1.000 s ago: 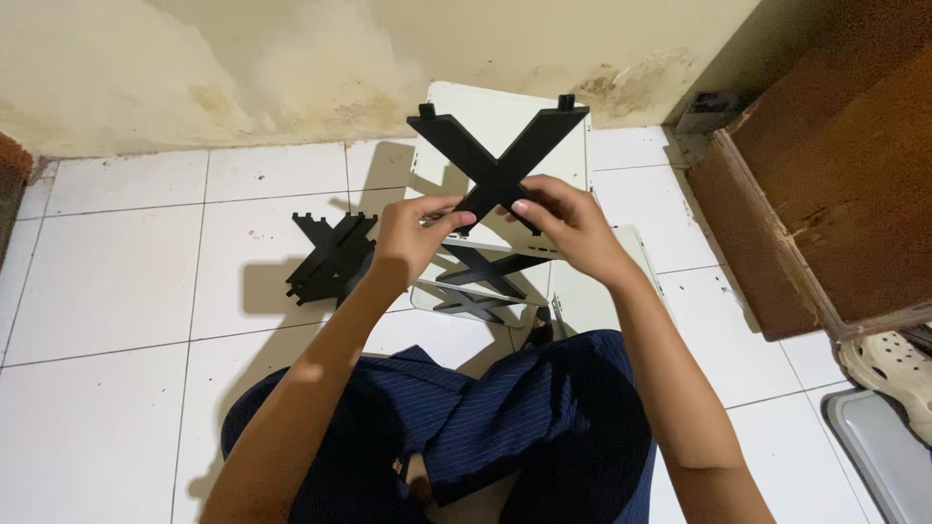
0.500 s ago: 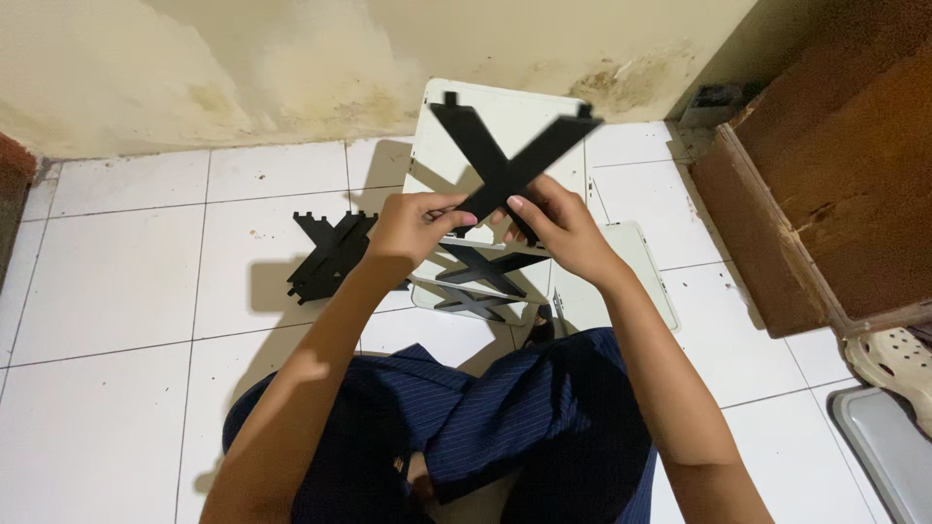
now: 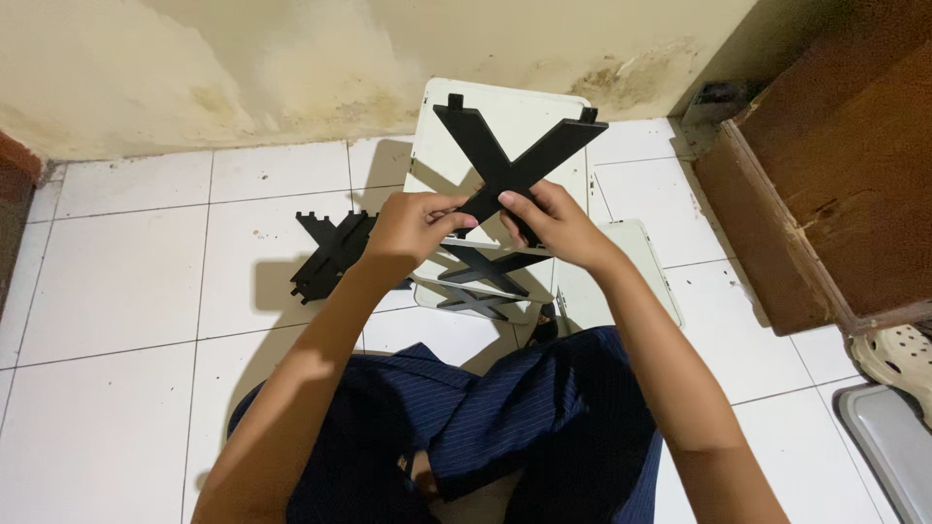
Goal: The person assembles a small white plastic table by attaching black X-shaped support legs to the underside of the tabletop. They pick up each leg, align it with the table's slots, and press it into place, repeating the process for all four legs.
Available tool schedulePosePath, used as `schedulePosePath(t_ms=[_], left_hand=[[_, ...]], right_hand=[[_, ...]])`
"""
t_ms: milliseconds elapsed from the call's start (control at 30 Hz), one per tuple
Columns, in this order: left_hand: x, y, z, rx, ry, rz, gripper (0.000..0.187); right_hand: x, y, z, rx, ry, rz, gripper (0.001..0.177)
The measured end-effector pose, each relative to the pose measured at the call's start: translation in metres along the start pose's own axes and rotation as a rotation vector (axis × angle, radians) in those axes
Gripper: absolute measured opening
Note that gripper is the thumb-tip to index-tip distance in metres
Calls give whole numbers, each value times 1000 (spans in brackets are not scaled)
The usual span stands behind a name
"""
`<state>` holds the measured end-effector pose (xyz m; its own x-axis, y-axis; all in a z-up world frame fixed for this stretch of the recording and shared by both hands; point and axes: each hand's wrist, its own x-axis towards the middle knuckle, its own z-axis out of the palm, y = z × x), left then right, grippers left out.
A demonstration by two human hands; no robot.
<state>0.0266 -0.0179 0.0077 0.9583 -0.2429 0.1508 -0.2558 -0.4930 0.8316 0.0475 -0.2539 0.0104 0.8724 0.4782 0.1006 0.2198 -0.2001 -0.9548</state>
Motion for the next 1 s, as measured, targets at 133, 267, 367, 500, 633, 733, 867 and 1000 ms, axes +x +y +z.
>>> schedulePosePath(t_ms=[133, 267, 367, 500, 633, 733, 867, 1000], left_hand=[[-3, 2, 0, 23, 9, -18, 25], [0, -2, 1, -27, 16, 102, 25], [0, -10, 3, -6, 20, 116, 27], [1, -16, 4, 19, 52, 220, 25], [1, -21, 9, 34, 76, 237, 24], [-2, -23, 12, 35, 99, 256, 22], [-7, -26, 14, -40, 115, 283, 23], [-5, -24, 14, -90, 107, 260, 23]], right_hand=[[2, -3, -3, -28, -23, -19, 25], [-2, 7, 2, 38, 35, -16, 24], [-2, 19, 4, 109, 33, -27, 28], [-2, 29, 4, 236, -1, -11, 29], [-1, 33, 1, 180, 12, -16, 35], [-1, 34, 2, 216, 0, -23, 34], [-4, 35, 6, 213, 3, -31, 34], [-4, 33, 4, 210, -3, -7, 35]])
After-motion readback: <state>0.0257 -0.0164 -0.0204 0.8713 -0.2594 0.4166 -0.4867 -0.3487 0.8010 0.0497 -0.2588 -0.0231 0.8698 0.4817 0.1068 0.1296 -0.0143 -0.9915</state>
